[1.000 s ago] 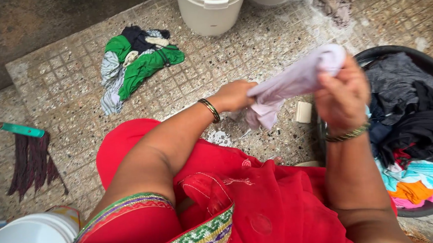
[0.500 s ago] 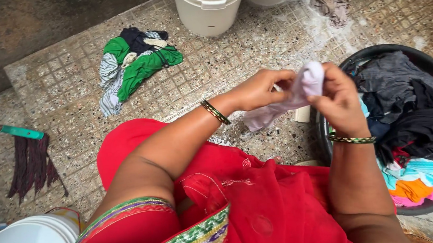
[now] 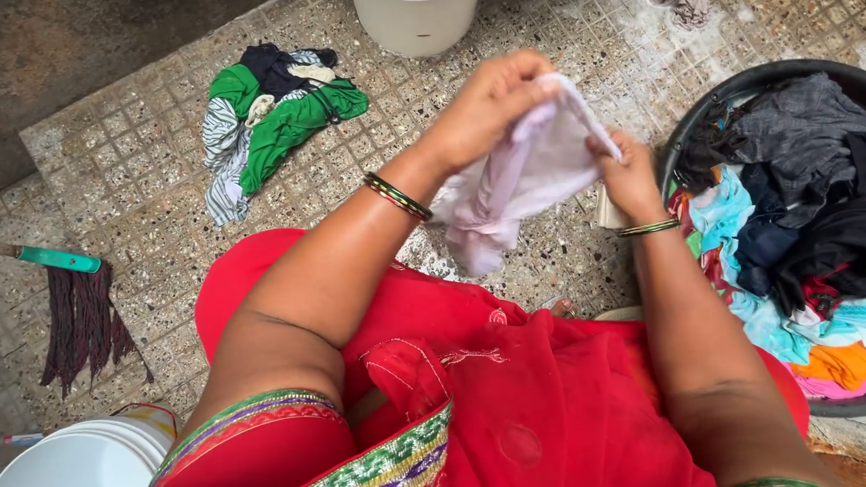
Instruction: Hand washing a white tank top with a bar of soap on the floor.
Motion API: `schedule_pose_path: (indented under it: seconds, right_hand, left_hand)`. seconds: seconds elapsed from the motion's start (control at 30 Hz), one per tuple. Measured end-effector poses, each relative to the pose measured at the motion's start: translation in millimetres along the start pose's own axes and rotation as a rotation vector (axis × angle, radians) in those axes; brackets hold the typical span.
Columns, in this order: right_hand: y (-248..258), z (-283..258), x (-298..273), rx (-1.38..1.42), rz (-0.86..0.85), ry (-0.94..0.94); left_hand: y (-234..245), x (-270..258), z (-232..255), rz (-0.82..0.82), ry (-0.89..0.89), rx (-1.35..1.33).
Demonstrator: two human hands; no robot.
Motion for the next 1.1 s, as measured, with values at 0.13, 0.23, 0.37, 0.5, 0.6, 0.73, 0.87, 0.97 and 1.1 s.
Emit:
schedule_pose_path:
  seconds: [0.13,0.23,0.37,0.5,0.6,0.73,0.87,0.97,1.1]
  right_hand:
    - [8.6,-16.2,9.2,0.998,-0.269,-0.294]
    - [57.9,-74.8,17.5,0.393,-0.189,-0.031]
    - [30.1,-28.7,11.2,-0.115,0.112,0.036]
    - [76.6,-22.2,32.7,0.043,0.382,0.101]
    - [139.0,-76.4,39.4,0.215,0.499,0.346]
    - [147.4,-74.7,35.3,-0.008,0.560,0.322]
    - [145.7,-53.1,38.6,0.109,0.482,0.294]
    - [159.0,-5.1,34.7,0.230,0.488,0.217]
    - [165.3,-88.0,33.2,0.100,0.387,0.133]
  left_hand:
    - [53.2,-5.7,-3.5,0.294,-0.014,0.084]
    - [77.3,-21.2,31.0,0.398,-0.081,0.024]
    - [77.8,-32.4,62.9,0.289,-0.215,0.190]
    - [58.0,-61.0,101.1,0.234,-0.369,0.827]
    - [79.6,-70.9,97.4,0.427,-0.289,1.384]
    - [116.2,-69.5,69.3,0.792,-0.026,1.200]
    - [178.9,-56.8,-5.4,0.851,0.080,0.259]
    - [150.8,-59.0,57.8,0.664,-0.102,0.306]
    - [142.0,-69.8,83.3,0.677,-0.069,0.743]
Point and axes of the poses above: each hand's wrist, its own x-axis towards the middle knuckle, its own y-axis out of the back of the hand, z = x × y, the point moved 2 cm from there along x, towards the middle knuckle, and after that the axes turned 6 degrees about -x, right-handed, at the moved point
